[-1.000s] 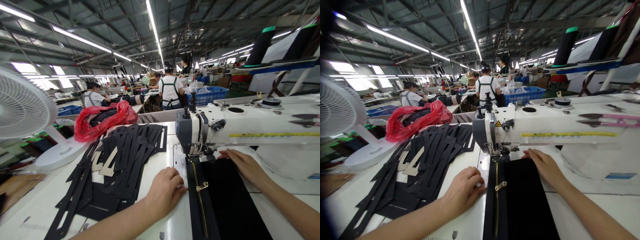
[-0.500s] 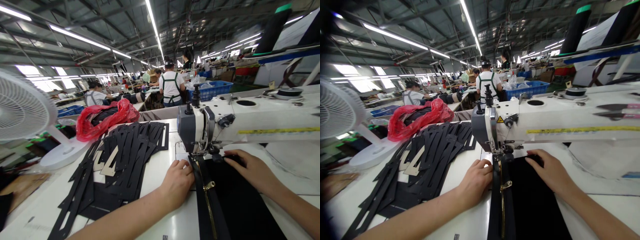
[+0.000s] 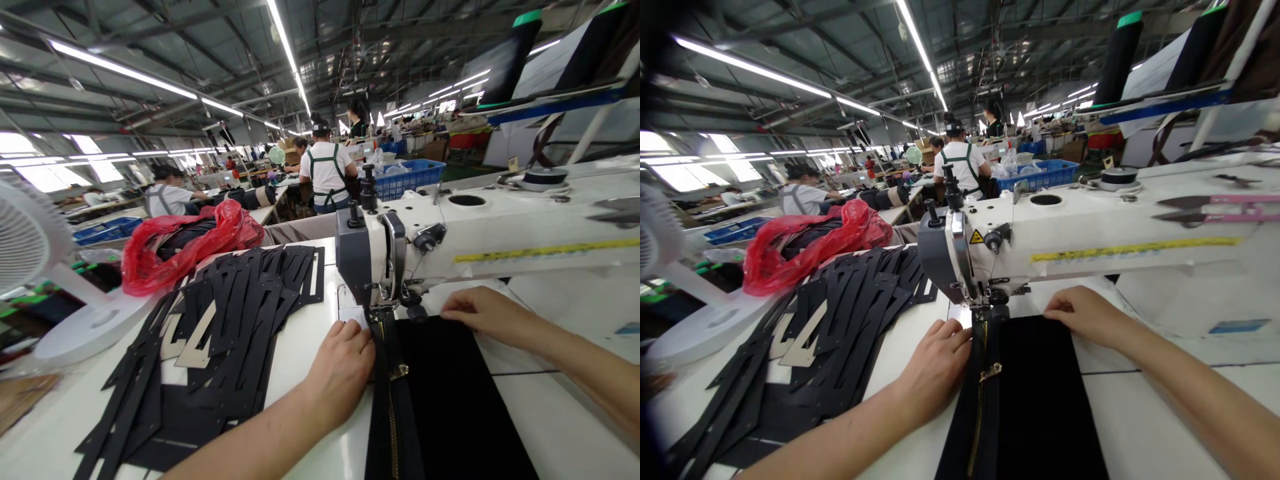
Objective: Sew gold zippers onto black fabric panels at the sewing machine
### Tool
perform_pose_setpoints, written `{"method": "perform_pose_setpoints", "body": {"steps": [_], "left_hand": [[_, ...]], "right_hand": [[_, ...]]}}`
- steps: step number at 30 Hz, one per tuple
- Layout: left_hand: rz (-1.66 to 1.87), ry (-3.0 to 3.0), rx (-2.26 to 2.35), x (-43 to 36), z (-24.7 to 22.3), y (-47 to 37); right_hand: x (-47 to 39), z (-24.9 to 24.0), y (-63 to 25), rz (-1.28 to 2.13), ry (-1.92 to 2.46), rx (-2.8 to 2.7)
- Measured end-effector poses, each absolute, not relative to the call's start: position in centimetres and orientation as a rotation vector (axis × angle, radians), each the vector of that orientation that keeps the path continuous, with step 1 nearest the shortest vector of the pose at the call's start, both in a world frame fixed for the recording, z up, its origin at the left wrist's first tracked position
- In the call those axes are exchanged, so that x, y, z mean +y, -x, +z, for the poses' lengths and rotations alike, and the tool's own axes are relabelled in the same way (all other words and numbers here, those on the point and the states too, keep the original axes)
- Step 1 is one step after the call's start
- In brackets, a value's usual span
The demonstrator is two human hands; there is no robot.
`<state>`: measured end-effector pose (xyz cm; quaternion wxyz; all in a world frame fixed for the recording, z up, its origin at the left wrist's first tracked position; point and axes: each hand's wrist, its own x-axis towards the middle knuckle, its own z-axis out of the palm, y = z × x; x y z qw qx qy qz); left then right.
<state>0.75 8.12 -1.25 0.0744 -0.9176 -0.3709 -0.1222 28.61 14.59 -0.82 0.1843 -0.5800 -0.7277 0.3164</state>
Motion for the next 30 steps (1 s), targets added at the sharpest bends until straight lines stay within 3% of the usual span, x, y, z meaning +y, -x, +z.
{"method": "perform_pose_setpoints", "body": {"steps": [7,10,13,21,26,30], "left_hand": [[-0.464,2.786,-1.153,8.0,-1.2,-0.5],[-0.461,2.786,-1.158,8.0,-1.3,-0.4],[-0.462,2.789,-1.117,8.1,-1.4,-0.4],[-0.692,2.810,-1.170,8.1,-2.0,-0.5],[-1.012,2.708,-1.341,8.1,-3.1,-0.2],[-1.047,2.721,-1.153,8.2,-3.5,0.0]], "right_hand": [[12.9,-0.7,-28.4,0.621,1.786,-2.026],[11.8,-0.5,-27.7,0.335,1.799,-2.136],[11.6,-0.6,-27.3,0.025,1.749,-2.198],[10.9,-1.3,-24.6,-0.390,1.489,-2.280],[8.2,-2.6,-20.3,-0.334,1.066,-2.251],[8.1,-3.7,-19.6,-0.293,1.023,-2.310]]}}
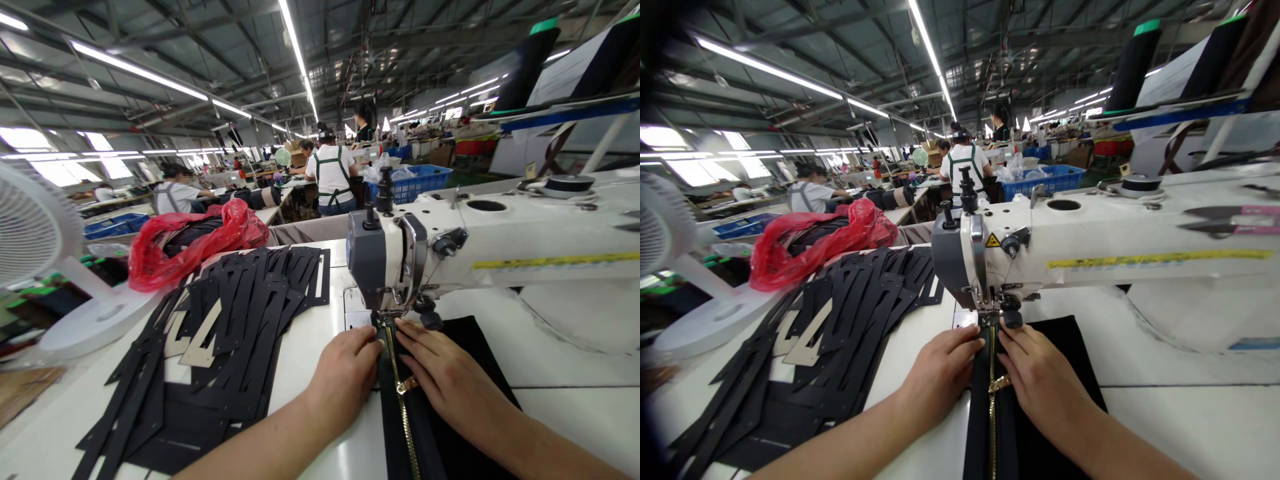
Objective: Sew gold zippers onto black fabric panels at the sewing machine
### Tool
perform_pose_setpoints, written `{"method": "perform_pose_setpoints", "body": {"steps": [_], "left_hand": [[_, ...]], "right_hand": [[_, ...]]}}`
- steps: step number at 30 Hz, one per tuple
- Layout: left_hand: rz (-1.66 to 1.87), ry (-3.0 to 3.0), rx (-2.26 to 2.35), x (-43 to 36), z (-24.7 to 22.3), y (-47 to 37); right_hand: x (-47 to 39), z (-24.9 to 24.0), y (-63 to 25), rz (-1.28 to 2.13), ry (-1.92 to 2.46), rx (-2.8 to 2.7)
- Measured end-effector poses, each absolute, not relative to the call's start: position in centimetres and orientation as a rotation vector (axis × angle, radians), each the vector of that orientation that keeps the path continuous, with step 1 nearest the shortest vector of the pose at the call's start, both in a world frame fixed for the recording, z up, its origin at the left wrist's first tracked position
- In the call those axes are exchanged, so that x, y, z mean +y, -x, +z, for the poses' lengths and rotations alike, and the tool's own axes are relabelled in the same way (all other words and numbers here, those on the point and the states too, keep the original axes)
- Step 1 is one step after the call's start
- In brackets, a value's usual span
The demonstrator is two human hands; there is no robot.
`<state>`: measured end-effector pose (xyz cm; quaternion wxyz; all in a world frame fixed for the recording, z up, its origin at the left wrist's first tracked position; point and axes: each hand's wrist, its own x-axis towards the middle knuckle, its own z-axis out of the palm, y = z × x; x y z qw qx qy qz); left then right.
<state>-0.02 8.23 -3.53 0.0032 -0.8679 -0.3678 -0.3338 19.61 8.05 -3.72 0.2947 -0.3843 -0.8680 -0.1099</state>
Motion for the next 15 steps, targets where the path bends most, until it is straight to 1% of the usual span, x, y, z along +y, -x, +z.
{"method": "perform_pose_setpoints", "body": {"steps": [6,8,12,15], "left_hand": [[-1.041,2.831,-0.888,9.1,-3.6,0.2],[-0.989,2.872,-0.831,9.4,-3.6,0.3],[-0.836,2.901,-0.784,9.7,-3.4,0.4],[-0.783,2.888,-0.807,9.4,-2.9,0.1]], "right_hand": [[8.3,-3.3,-19.9,-0.282,1.016,-2.345],[8.4,-2.8,-19.8,-0.280,0.983,-2.355],[8.8,-2.2,-19.9,-0.290,0.896,-2.402],[9.2,-2.3,-20.4,-0.299,0.875,-2.438]]}}
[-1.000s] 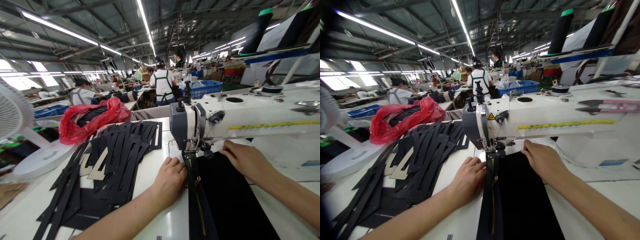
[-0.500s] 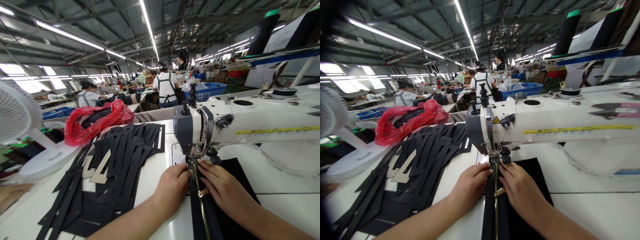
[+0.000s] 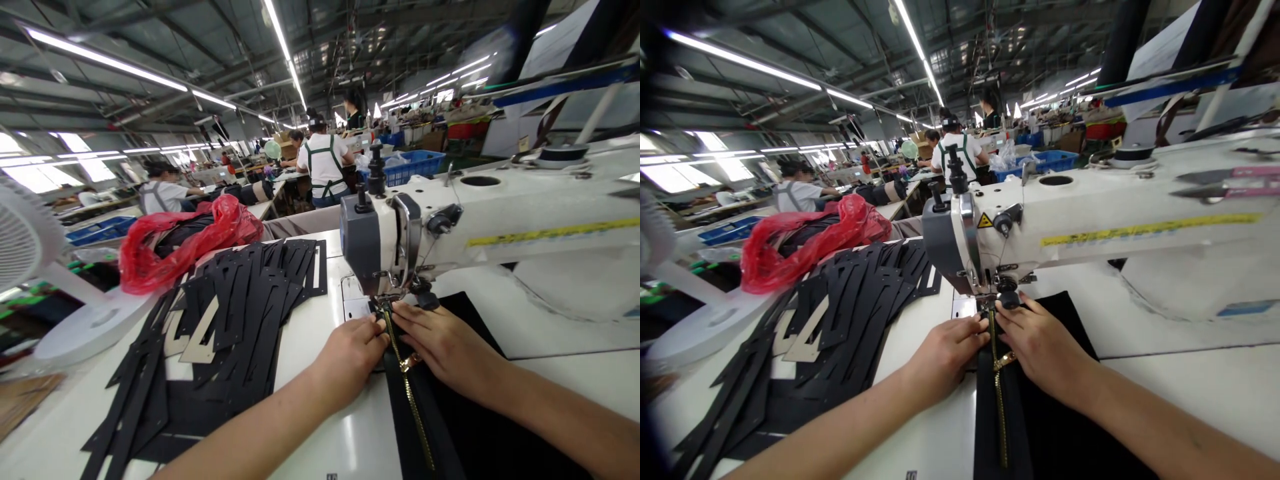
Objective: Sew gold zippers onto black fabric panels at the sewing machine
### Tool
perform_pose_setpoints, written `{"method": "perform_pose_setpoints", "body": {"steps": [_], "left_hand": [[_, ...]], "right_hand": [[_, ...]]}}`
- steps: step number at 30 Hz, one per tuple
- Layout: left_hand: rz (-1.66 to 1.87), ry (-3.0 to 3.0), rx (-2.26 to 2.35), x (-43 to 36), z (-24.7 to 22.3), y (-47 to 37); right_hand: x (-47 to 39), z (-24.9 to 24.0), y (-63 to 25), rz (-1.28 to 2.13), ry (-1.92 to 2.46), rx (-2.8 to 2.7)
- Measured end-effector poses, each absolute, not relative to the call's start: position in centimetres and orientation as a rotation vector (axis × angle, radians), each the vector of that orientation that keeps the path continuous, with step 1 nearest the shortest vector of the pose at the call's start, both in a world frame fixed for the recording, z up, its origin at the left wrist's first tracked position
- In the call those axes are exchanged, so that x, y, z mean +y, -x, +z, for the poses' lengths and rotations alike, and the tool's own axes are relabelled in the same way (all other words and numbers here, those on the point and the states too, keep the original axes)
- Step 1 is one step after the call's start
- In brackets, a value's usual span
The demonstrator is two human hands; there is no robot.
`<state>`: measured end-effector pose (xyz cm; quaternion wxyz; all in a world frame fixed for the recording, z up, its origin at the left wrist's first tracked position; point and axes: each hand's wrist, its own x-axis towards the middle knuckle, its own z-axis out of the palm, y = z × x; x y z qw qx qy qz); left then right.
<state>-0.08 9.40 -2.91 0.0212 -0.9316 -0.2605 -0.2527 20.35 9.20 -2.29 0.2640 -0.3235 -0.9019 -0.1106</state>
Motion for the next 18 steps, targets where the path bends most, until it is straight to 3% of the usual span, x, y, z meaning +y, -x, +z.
{"method": "perform_pose_setpoints", "body": {"steps": [18], "left_hand": [[-0.789,2.820,-0.949,9.5,-3.0,-0.6]], "right_hand": [[10.7,-2.4,-20.8,-0.210,0.801,-2.426]]}}
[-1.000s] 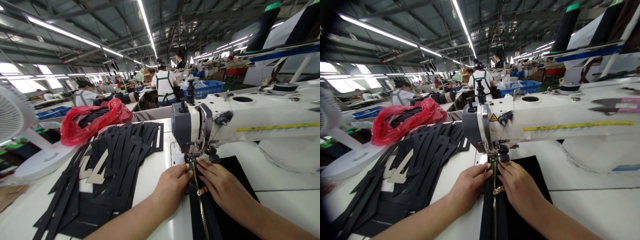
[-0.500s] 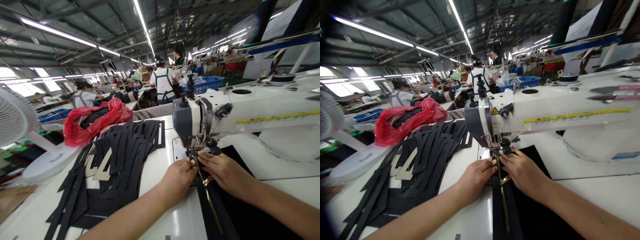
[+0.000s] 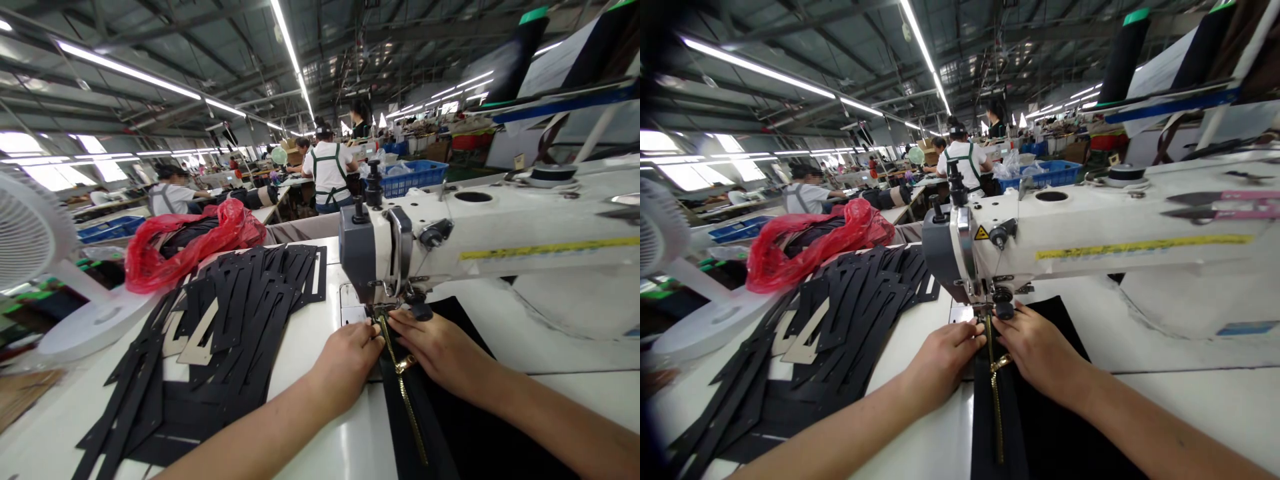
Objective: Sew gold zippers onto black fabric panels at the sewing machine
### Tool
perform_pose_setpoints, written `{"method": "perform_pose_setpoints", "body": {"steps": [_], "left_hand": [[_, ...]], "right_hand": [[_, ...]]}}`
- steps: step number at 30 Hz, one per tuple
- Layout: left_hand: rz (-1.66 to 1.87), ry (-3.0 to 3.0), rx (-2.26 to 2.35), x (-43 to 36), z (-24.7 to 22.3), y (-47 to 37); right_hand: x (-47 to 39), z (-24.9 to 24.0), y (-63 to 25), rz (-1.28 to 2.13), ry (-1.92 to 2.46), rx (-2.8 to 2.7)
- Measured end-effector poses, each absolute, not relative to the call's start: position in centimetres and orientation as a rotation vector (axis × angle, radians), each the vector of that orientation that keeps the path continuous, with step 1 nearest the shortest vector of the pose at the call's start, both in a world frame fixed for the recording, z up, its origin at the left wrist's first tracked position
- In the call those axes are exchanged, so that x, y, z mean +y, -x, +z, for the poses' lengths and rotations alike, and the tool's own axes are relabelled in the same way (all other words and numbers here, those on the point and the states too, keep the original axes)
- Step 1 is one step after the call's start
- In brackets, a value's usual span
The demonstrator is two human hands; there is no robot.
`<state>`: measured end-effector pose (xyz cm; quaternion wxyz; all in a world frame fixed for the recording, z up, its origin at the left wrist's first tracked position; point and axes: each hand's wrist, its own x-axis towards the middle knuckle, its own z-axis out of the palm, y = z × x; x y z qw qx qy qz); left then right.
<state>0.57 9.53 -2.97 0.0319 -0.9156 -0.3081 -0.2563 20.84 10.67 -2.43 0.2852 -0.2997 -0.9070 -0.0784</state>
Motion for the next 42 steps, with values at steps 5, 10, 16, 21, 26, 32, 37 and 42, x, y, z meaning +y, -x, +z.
{"method": "perform_pose_setpoints", "body": {"steps": [5,10,16,21,26,32,37,42], "left_hand": [[-0.739,2.832,-0.977,9.6,-2.7,-0.4],[-0.758,2.878,-0.885,8.2,-2.0,-0.1],[-0.866,2.874,-0.848,6.4,-2.3,0.1],[-0.925,2.821,-0.870,5.5,-2.5,-0.1],[-0.877,2.781,-0.950,5.3,-2.5,-0.2],[-0.837,2.815,-0.901,5.5,-2.6,0.0],[-0.803,2.819,-0.888,5.9,-2.5,-0.1],[-0.798,2.815,-0.887,6.7,-2.3,-0.1]], "right_hand": [[10.2,-1.9,-21.4,-0.168,0.817,-2.435],[7.0,-2.1,-21.5,-0.159,0.945,-2.380],[4.7,-2.5,-20.9,-0.170,1.023,-2.345],[4.7,-2.5,-20.4,-0.374,1.005,-2.375],[4.9,-2.7,-20.1,-0.506,0.977,-2.476],[5.0,-2.7,-19.9,-0.558,0.968,-2.479],[5.5,-2.7,-19.9,-0.572,0.962,-2.490],[6.2,-2.8,-20.0,-0.570,0.963,-2.486]]}}
